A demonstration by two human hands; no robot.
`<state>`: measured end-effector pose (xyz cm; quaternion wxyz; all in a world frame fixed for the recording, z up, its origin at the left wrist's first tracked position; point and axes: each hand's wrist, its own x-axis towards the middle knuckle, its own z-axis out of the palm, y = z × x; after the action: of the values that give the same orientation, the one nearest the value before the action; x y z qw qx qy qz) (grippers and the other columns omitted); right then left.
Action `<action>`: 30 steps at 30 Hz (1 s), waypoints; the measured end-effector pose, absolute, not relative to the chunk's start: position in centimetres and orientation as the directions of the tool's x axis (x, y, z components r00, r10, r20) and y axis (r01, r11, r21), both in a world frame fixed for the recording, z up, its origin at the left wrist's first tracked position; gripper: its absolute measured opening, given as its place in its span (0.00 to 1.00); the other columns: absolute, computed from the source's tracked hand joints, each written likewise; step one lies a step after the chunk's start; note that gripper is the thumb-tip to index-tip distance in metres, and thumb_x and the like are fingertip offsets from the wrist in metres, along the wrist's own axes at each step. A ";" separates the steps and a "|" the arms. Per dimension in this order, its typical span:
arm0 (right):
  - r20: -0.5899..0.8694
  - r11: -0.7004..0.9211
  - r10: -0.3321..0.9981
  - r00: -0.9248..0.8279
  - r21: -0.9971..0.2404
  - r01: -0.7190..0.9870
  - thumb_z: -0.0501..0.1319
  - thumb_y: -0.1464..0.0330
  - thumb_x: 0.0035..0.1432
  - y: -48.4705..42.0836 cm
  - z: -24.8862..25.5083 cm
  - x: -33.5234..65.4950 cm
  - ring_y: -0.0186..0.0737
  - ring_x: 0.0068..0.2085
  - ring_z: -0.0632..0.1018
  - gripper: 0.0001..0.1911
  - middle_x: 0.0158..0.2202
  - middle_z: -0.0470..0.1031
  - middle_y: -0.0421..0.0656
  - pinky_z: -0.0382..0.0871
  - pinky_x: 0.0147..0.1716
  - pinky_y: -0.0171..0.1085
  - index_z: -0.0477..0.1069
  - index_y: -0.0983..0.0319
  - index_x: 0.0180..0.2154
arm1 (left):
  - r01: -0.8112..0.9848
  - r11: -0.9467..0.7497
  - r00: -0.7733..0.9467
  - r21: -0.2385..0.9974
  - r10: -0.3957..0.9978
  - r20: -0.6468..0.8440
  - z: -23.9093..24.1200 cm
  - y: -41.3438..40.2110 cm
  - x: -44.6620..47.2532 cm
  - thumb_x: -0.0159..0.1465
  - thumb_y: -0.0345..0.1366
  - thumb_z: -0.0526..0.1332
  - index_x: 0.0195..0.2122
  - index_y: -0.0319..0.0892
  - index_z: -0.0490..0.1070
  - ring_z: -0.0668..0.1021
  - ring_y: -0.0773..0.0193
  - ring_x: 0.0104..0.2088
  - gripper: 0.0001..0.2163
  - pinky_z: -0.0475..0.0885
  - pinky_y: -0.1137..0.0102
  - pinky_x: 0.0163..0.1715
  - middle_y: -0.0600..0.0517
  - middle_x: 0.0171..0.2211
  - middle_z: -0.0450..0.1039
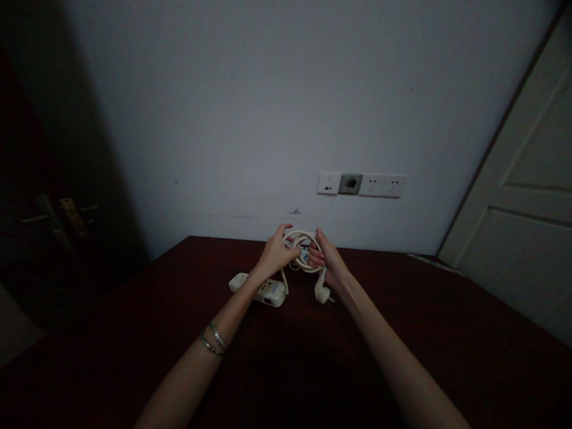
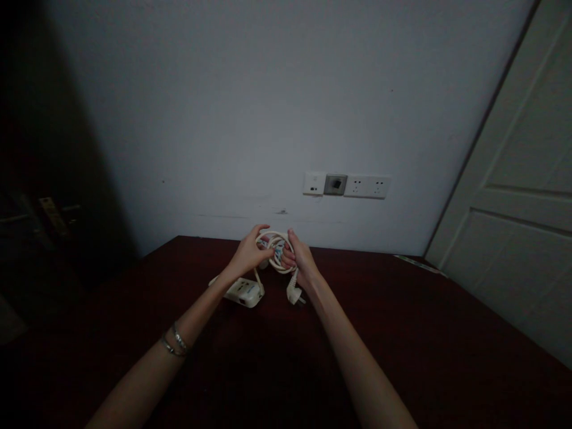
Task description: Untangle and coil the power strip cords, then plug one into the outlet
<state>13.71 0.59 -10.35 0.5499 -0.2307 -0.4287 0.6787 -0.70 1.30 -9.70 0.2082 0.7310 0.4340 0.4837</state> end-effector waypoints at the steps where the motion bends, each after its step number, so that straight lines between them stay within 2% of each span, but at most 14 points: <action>1: 0.156 -0.025 0.945 -0.289 -0.842 -0.539 0.62 0.48 0.44 0.6 -10.4 13.7 0.22 0.09 0.50 0.26 0.08 0.47 0.28 0.46 0.08 0.25 0.57 0.62 0.18 | 0.508 -0.565 0.139 0.650 0.799 0.585 -9.7 1.0 -0.6 0.49 0.31 0.62 0.55 0.41 0.56 0.73 0.65 0.33 0.31 0.68 0.70 0.35 0.47 0.42 0.67; 4: 0.154 -0.020 0.944 -0.292 -0.856 -0.517 0.61 0.48 0.45 0.5 -10.4 13.7 0.22 0.09 0.50 0.26 0.07 0.47 0.28 0.46 0.08 0.25 0.56 0.62 0.17 | 0.684 -0.597 0.165 0.418 0.686 0.709 -9.4 -0.2 -0.3 0.52 0.34 0.61 0.59 0.45 0.52 0.69 0.56 0.47 0.32 0.66 0.65 0.43 0.43 0.52 0.60; 7: 0.162 -0.028 0.927 -0.339 -0.871 -0.490 0.61 0.48 0.45 0.4 -10.3 13.7 0.21 0.08 0.49 0.27 0.07 0.47 0.28 0.45 0.08 0.25 0.56 0.62 0.16 | 0.767 -0.557 0.189 0.319 0.671 0.717 -9.3 -0.8 -0.2 0.52 0.36 0.61 0.57 0.43 0.57 0.65 0.50 0.52 0.30 0.63 0.62 0.47 0.42 0.54 0.58; 9: 0.167 -0.046 0.904 -0.394 -0.878 -0.477 0.62 0.48 0.44 0.3 -10.3 13.7 0.21 0.08 0.48 0.27 0.06 0.48 0.29 0.45 0.07 0.25 0.55 0.62 0.15 | 0.785 -0.503 0.170 0.363 0.737 0.654 -9.4 -0.6 -0.2 0.50 0.37 0.62 0.50 0.39 0.64 0.69 0.50 0.48 0.25 0.64 0.62 0.44 0.40 0.49 0.64; 11: 0.172 -0.075 0.876 -0.450 -0.874 -0.479 0.62 0.49 0.44 0.1 -10.3 13.7 0.21 0.09 0.48 0.27 0.06 0.48 0.29 0.44 0.07 0.25 0.55 0.62 0.15 | 0.764 -0.447 0.150 0.465 0.825 0.545 -9.5 -0.1 -0.1 0.50 0.38 0.61 0.39 0.37 0.71 0.73 0.54 0.38 0.16 0.67 0.65 0.36 0.42 0.37 0.70; 13: 0.173 -0.125 0.845 -0.507 -0.856 -0.502 0.63 0.51 0.45 0.1 -10.3 13.7 0.20 0.09 0.47 0.26 0.06 0.49 0.29 0.44 0.07 0.24 0.54 0.62 0.16 | 0.690 -0.437 0.177 0.578 0.875 0.450 -9.6 0.5 -0.1 0.52 0.36 0.58 0.29 0.36 0.71 0.72 0.61 0.28 0.08 0.66 0.70 0.28 0.48 0.25 0.70; 15: 0.180 -0.178 0.812 -0.555 -0.829 -0.530 0.64 0.54 0.46 0.1 -10.4 13.8 0.20 0.09 0.46 0.25 0.07 0.49 0.28 0.44 0.07 0.23 0.53 0.62 0.16 | 0.577 -0.469 0.244 0.669 0.880 0.406 -9.6 1.0 -0.1 0.52 0.33 0.55 0.24 0.36 0.70 0.69 0.66 0.23 0.07 0.63 0.74 0.23 0.52 0.20 0.67; 20: 0.172 -0.271 0.773 -0.611 -0.782 -0.562 0.64 0.59 0.48 0.7 -11.0 14.1 0.20 0.10 0.44 0.23 0.07 0.47 0.28 0.44 0.08 0.23 0.54 0.62 0.16 | 0.386 -0.463 0.401 0.798 0.863 0.307 -9.5 1.7 -0.8 0.50 0.29 0.53 0.21 0.36 0.68 0.65 0.71 0.18 0.06 0.58 0.77 0.18 0.57 0.15 0.62; 24: 0.171 -0.288 0.788 -0.591 -0.745 -0.601 0.64 0.59 0.48 1.1 -11.3 14.1 0.20 0.10 0.45 0.21 0.07 0.48 0.28 0.45 0.08 0.23 0.57 0.63 0.16 | 0.223 -0.349 0.385 0.910 0.889 0.246 -9.4 1.4 -1.0 0.49 0.28 0.56 0.21 0.35 0.69 0.67 0.72 0.17 0.04 0.60 0.77 0.18 0.55 0.16 0.66; 27: 0.175 -0.246 0.826 -0.536 -0.743 -0.622 0.65 0.60 0.47 1.1 -11.2 14.1 0.21 0.10 0.50 0.19 0.08 0.51 0.29 0.50 0.09 0.23 0.60 0.63 0.17 | 0.027 -0.192 0.376 0.981 0.911 0.168 -9.3 1.0 -0.7 0.49 0.30 0.61 0.24 0.34 0.71 0.70 0.71 0.18 0.03 0.65 0.76 0.20 0.52 0.18 0.70; 30: 0.176 -0.171 0.865 -0.470 -0.778 -0.605 0.66 0.62 0.45 1.0 -11.1 14.2 0.24 0.13 0.59 0.20 0.09 0.56 0.33 0.60 0.14 0.26 0.59 0.63 0.15 | -0.175 -0.036 0.426 0.984 0.898 0.109 -9.4 1.1 -0.4 0.49 0.32 0.64 0.27 0.33 0.71 0.72 0.70 0.19 0.07 0.68 0.74 0.23 0.51 0.19 0.70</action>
<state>14.19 1.02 -11.08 0.4904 -0.1558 -0.4170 0.7492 -0.38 1.09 -9.37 0.6188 0.5745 0.3147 0.4336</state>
